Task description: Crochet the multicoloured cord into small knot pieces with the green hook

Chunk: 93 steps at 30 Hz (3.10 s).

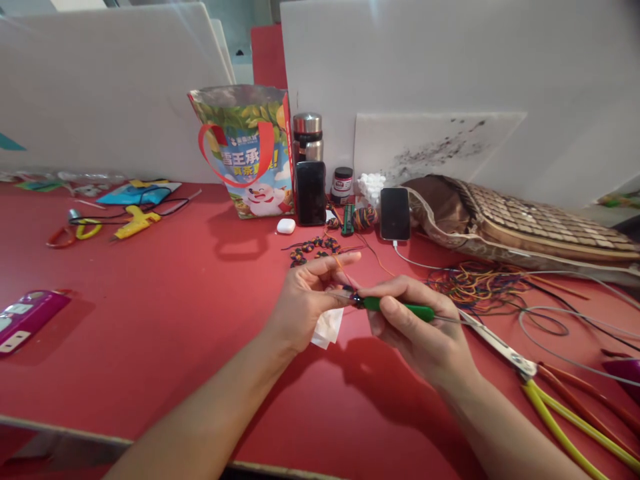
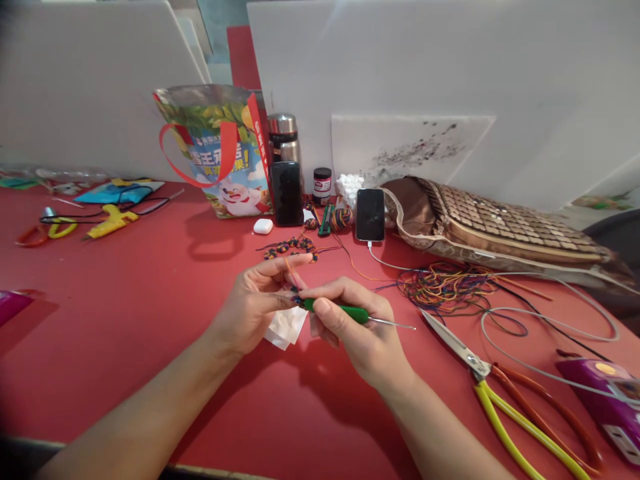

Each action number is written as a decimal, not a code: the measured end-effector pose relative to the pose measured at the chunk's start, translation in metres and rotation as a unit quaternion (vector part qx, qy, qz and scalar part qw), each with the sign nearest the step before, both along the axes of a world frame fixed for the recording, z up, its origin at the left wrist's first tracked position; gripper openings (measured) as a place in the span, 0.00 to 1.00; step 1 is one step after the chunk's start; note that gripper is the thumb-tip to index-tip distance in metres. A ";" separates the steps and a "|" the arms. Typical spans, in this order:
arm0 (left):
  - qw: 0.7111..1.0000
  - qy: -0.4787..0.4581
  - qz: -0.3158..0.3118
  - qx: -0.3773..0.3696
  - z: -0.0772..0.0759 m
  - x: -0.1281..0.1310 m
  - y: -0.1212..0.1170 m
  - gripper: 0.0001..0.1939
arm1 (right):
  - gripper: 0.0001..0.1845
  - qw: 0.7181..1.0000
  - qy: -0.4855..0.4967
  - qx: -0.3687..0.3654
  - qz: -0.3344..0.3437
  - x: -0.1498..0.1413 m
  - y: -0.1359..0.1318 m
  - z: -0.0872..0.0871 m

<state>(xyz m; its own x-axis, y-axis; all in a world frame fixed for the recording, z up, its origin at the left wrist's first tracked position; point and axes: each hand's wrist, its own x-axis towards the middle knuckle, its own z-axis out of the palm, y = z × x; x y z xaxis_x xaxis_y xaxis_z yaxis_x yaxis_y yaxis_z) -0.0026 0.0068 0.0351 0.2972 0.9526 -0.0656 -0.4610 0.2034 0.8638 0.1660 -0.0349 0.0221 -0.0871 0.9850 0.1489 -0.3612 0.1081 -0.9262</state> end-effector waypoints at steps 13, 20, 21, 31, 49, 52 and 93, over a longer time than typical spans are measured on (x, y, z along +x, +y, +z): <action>1.000 -0.011 0.023 -0.018 -0.001 0.006 -0.004 0.21 | 0.12 0.989 0.124 -0.069 -0.045 -0.010 0.011 0.000; 0.999 0.003 0.024 -0.036 0.001 0.004 0.000 0.27 | 0.12 0.993 0.097 -0.046 -0.056 -0.012 0.008 0.002; 0.999 0.005 0.023 -0.036 0.001 0.004 -0.001 0.28 | 0.11 0.994 0.085 -0.030 -0.058 -0.012 0.007 0.001; 0.995 -0.001 0.069 -0.071 0.003 0.016 -0.015 0.32 | 0.06 0.937 -0.206 0.156 -0.235 -0.012 0.001 -0.013; 0.997 -0.006 0.070 -0.017 0.006 0.015 -0.014 0.33 | 0.13 0.875 -0.302 0.298 -0.234 -0.007 0.004 -0.018; 0.995 -0.066 0.041 -0.055 0.005 0.014 -0.012 0.29 | 0.19 0.858 -0.296 0.340 -0.245 -0.012 0.001 -0.020; 0.986 0.020 -0.164 0.035 0.013 -0.017 -0.002 0.28 | 0.11 0.999 0.021 0.039 -0.007 0.023 0.008 0.021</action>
<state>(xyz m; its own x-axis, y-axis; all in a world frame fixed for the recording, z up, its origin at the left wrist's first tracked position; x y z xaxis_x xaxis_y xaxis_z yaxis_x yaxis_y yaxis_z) -0.0200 0.0046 0.0485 0.5892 0.8077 -0.0211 -0.3448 0.2750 0.8975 0.1890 -0.0266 0.0432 -0.0656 0.9714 0.2281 -0.3970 0.1843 -0.8991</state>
